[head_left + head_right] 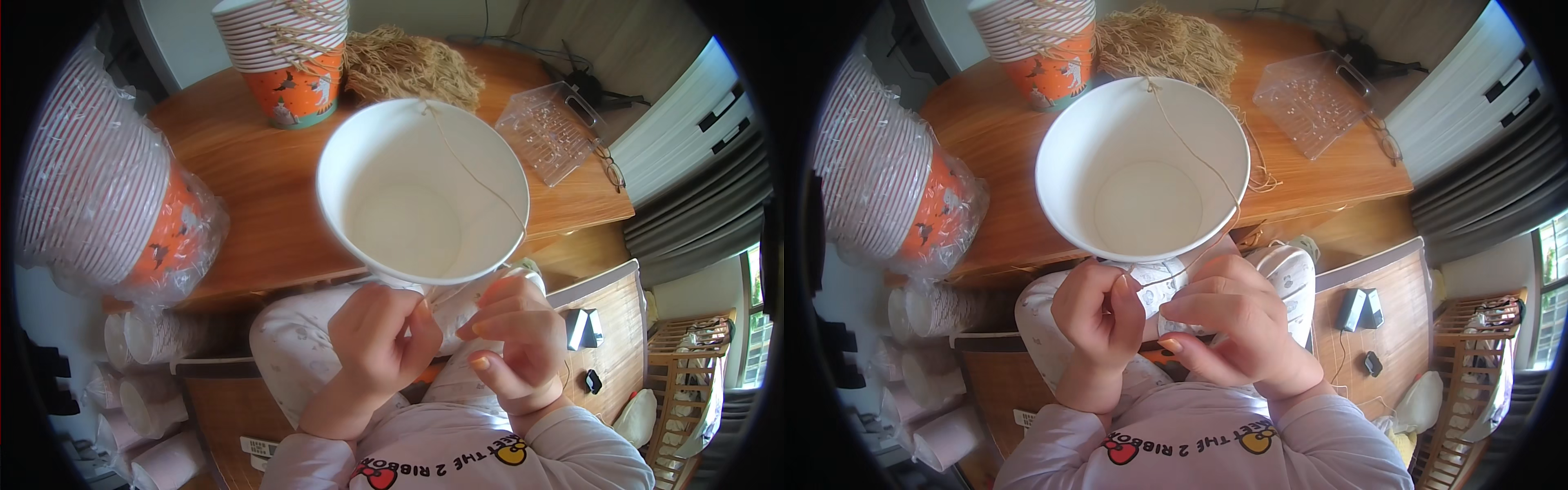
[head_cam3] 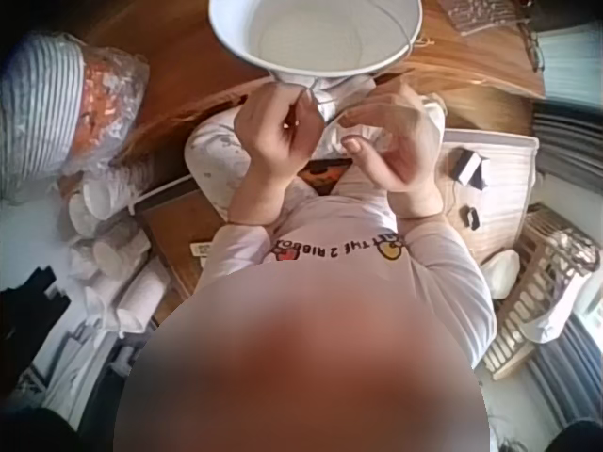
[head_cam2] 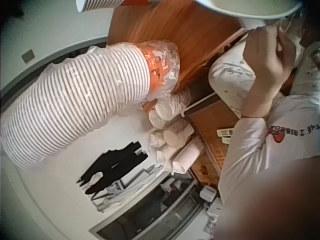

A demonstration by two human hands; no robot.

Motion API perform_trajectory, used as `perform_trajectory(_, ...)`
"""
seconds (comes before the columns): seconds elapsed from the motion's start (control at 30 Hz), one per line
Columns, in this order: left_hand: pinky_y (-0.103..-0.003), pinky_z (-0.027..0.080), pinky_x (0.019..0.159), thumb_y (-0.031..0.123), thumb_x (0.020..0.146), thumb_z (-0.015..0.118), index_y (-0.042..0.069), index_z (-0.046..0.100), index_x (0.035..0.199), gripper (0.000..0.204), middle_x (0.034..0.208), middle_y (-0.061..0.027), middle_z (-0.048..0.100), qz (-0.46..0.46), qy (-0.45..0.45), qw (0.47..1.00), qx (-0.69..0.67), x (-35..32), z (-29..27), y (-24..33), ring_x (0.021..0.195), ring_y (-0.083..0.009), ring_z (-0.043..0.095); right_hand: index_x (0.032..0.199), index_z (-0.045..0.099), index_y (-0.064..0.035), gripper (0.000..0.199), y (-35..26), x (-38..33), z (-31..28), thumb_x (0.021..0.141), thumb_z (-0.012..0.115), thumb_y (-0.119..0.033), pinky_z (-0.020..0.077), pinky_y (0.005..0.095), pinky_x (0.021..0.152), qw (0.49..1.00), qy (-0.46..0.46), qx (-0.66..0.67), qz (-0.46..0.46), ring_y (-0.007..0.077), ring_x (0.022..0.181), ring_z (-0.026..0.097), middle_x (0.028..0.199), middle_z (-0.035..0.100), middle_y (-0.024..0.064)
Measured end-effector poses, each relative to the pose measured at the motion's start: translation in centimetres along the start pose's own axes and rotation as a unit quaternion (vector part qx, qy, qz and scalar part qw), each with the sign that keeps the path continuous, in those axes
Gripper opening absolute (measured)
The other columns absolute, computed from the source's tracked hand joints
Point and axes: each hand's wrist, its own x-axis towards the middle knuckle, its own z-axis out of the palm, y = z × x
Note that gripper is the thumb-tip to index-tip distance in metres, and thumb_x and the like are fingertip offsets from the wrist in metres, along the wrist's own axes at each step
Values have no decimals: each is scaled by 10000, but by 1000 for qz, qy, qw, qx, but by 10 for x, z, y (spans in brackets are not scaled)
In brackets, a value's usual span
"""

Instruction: Threading twine handles through pre-punched holes in paper buckets for final assembly.

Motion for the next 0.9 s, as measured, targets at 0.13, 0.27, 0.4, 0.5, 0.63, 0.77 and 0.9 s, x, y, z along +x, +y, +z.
perform_trajectory(0.13, -311, 379, 461, -15, 733, 660, 49, 598, 759, 93, 615, -46, 535, -17, 12, 1000, 16, -1, -2, -3, 496, -204, 491, 1048, 606, -39, 294, 0, -2, 0, 809, 767, -97, 476, 352, 680, 1000, -1, -1, 6, 239, 753, 597, 813, 670, 71)
perform_trajectory(0.27, -317, 381, 465, -13, 737, 661, 51, 601, 763, 91, 620, -51, 540, -10, 27, 999, 38, -1, -4, -7, 508, -209, 500, 1036, 610, -40, 287, -2, -1, 0, 798, 765, -77, 479, 354, 683, 1000, -2, -1, 11, 239, 756, 600, 818, 673, 68)
perform_trajectory(0.4, -319, 387, 467, -13, 734, 663, 52, 600, 762, 94, 618, -50, 539, -9, 21, 999, 37, -1, -1, -4, 511, -213, 504, 1012, 618, -41, 262, -3, 0, 2, 791, 759, -59, 481, 353, 681, 1000, 19, -15, 4, 241, 766, 600, 830, 676, 66)
perform_trajectory(0.5, -284, 318, 466, 46, 851, 614, 27, 556, 720, 144, 610, -60, 514, -9, 23, 999, 29, 0, 0, -1, 487, -162, 460, 996, 622, -40, 247, -3, -1, 1, 789, 755, -50, 482, 353, 683, 1000, 20, -15, 9, 245, 772, 600, 835, 676, 68)
perform_trajectory(0.63, -296, 348, 457, 15, 774, 653, 42, 583, 739, 83, 607, -50, 522, -4, 18, 999, 47, 1, 0, 0, 489, -181, 476, 976, 626, -41, 229, -4, -2, 1, 783, 749, -41, 482, 349, 688, 999, 28, -13, 16, 248, 775, 598, 842, 675, 73)
perform_trajectory(0.77, -303, 388, 456, -17, 715, 690, 51, 616, 772, 116, 613, -41, 545, -10, 16, 999, 41, -1, 3, 0, 497, -195, 502, 940, 639, -63, 229, -8, 2, 0, 743, 756, -54, 474, 339, 706, 992, 72, -106, 10, 245, 802, 584, 889, 674, 72)
perform_trajectory(0.9, -300, 388, 458, -24, 726, 690, 53, 626, 783, 115, 608, -33, 545, -23, 30, 999, 39, 1, 5, 1, 497, -189, 505, 938, 648, -83, 272, -9, 13, -3, 691, 758, -50, 465, 331, 716, 979, 84, -183, -14, 248, 823, 580, 927, 674, 73)
